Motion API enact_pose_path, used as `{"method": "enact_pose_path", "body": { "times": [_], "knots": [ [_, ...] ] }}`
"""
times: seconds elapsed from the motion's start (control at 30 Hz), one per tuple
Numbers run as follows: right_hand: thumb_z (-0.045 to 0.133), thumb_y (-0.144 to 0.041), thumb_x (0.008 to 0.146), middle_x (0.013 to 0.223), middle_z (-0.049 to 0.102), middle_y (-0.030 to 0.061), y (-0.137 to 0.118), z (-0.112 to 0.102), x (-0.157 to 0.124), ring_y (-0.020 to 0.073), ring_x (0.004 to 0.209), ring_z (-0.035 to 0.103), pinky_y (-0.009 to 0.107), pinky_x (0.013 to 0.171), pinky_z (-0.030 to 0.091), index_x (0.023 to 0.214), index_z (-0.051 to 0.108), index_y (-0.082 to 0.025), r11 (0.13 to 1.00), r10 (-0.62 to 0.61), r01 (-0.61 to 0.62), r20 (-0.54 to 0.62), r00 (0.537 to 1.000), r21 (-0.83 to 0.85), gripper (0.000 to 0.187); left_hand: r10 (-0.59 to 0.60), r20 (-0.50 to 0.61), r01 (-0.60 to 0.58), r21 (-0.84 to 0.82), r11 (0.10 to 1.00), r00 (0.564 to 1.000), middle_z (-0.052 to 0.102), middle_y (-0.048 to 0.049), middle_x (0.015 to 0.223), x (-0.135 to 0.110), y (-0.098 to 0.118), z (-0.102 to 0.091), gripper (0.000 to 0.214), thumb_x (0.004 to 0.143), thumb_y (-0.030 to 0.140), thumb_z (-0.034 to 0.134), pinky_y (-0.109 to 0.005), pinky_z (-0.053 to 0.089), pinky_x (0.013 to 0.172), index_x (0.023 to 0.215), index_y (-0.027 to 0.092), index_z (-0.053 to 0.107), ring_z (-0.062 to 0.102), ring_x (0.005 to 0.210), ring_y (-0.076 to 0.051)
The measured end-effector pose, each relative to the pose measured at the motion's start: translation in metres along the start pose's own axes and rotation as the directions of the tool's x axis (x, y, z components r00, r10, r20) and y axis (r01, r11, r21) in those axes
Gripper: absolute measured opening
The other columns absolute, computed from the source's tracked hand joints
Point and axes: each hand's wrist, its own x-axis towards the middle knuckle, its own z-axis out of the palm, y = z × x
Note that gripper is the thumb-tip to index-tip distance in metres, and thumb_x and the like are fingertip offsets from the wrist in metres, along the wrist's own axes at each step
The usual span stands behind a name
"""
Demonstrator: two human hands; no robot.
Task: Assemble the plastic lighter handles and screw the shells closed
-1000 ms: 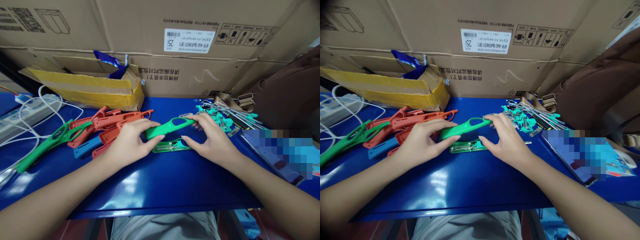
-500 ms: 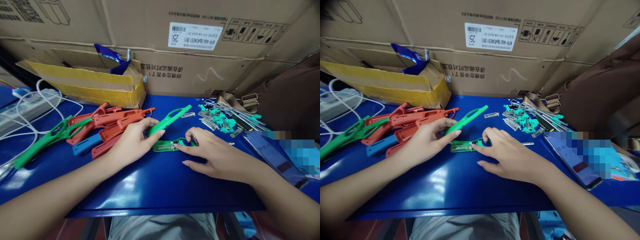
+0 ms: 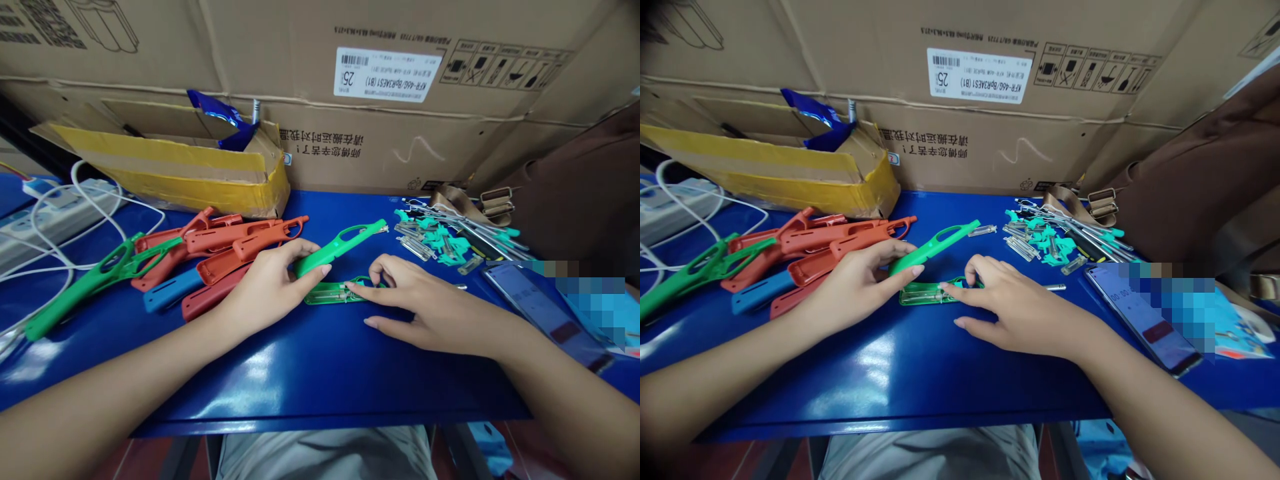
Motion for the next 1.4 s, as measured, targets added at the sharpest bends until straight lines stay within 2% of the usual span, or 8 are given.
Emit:
{"method": "enact_pose_path", "body": {
  "times": [0.43,0.5,0.57,0.67,0.73,0.93,1.17,1.4],
  "knots": [
    [0.063,-0.045,0.095,0.114,0.054,0.0082,0.002,-0.001,0.0,0.0253,0.103,0.055,0.045,0.091,0.049,0.139,0.062,-0.037,1.0,0.004,-0.005,0.078,0.997,0.015,0.045,-0.003,0.013,0.003,0.006,1.0,1.0,0.074,-0.0038,0.106,-0.002,0.001,0.001,0.032,0.093,0.045,0.064,-0.031,0.055,0.071,0.112,0.02,0.067,0.07,0.089,-0.021],
    [0.063,-0.042,0.095,0.114,0.056,0.0082,0.003,0.0,0.002,0.0241,0.102,0.056,0.042,0.089,0.05,0.138,0.063,-0.035,0.999,-0.018,0.018,-0.013,1.0,0.032,0.043,0.003,0.008,-0.003,0.022,1.0,1.0,0.074,-0.0041,0.106,-0.002,0.001,0.001,0.032,0.093,0.045,0.064,-0.032,0.056,0.072,0.112,0.02,0.067,0.07,0.091,-0.022],
    [0.061,-0.033,0.096,0.109,0.058,0.0075,0.004,-0.001,0.004,0.0223,0.098,0.057,0.04,0.086,0.051,0.134,0.066,-0.032,0.998,-0.049,0.057,-0.204,0.978,0.035,0.038,0.013,-0.001,-0.013,0.034,0.999,1.0,0.074,-0.0042,0.107,-0.002,0.002,0.0,0.032,0.093,0.045,0.064,-0.032,0.056,0.072,0.112,0.02,0.067,0.07,0.093,-0.022],
    [0.059,-0.023,0.096,0.1,0.058,0.0068,0.008,-0.004,0.006,0.0227,0.097,0.058,0.041,0.087,0.05,0.124,0.07,-0.03,0.997,-0.076,0.054,-0.518,0.852,-0.056,0.031,0.066,0.003,-0.066,0.097,0.993,0.998,0.075,-0.0037,0.108,-0.002,0.003,-0.003,0.031,0.093,0.043,0.066,-0.032,0.055,0.071,0.113,0.02,0.067,0.07,0.09,-0.021],
    [0.064,-0.025,0.094,0.107,0.059,0.0093,0.011,-0.006,0.007,0.0265,0.105,0.057,0.046,0.094,0.048,0.127,0.068,-0.028,0.99,-0.078,-0.005,-0.571,0.817,-0.142,0.034,0.146,0.036,-0.15,0.188,0.971,0.989,0.075,-0.0034,0.106,-0.003,0.004,-0.005,0.028,0.091,0.039,0.069,-0.034,0.055,0.077,0.112,0.021,0.069,0.07,0.09,-0.022],
    [0.071,-0.041,0.09,0.134,0.057,0.0145,0.021,0.001,0.008,0.0337,0.127,0.05,0.056,0.108,0.039,0.14,0.057,-0.025,0.979,-0.054,-0.012,-0.314,0.948,-0.204,0.055,0.327,0.178,-0.364,0.248,0.898,0.928,0.075,-0.0053,0.105,-0.003,0.007,-0.009,0.024,0.089,0.034,0.072,-0.038,0.053,0.092,0.109,0.02,0.072,0.067,0.099,-0.023],
    [0.071,-0.032,0.09,0.121,0.057,0.0117,0.02,0.01,0.015,0.0257,0.116,0.056,0.042,0.102,0.046,0.12,0.066,-0.021,0.999,-0.014,0.023,-0.265,0.964,0.031,0.032,0.289,0.273,-0.369,0.315,0.874,0.918,0.071,-0.0059,0.103,-0.003,0.011,-0.012,0.02,0.092,0.032,0.068,-0.039,0.051,0.088,0.109,0.023,0.074,0.065,0.096,-0.023],
    [0.072,-0.032,0.089,0.116,0.059,0.0088,0.022,0.011,0.015,0.0262,0.112,0.056,0.043,0.097,0.045,0.119,0.066,-0.024,0.999,0.011,-0.003,-0.215,0.977,0.04,0.032,0.248,0.336,-0.361,0.335,0.87,0.909,0.069,-0.0045,0.103,-0.004,0.003,-0.01,0.026,0.092,0.035,0.069,-0.038,0.05,0.089,0.114,0.023,0.074,0.063,0.098,-0.023]
  ]
}}
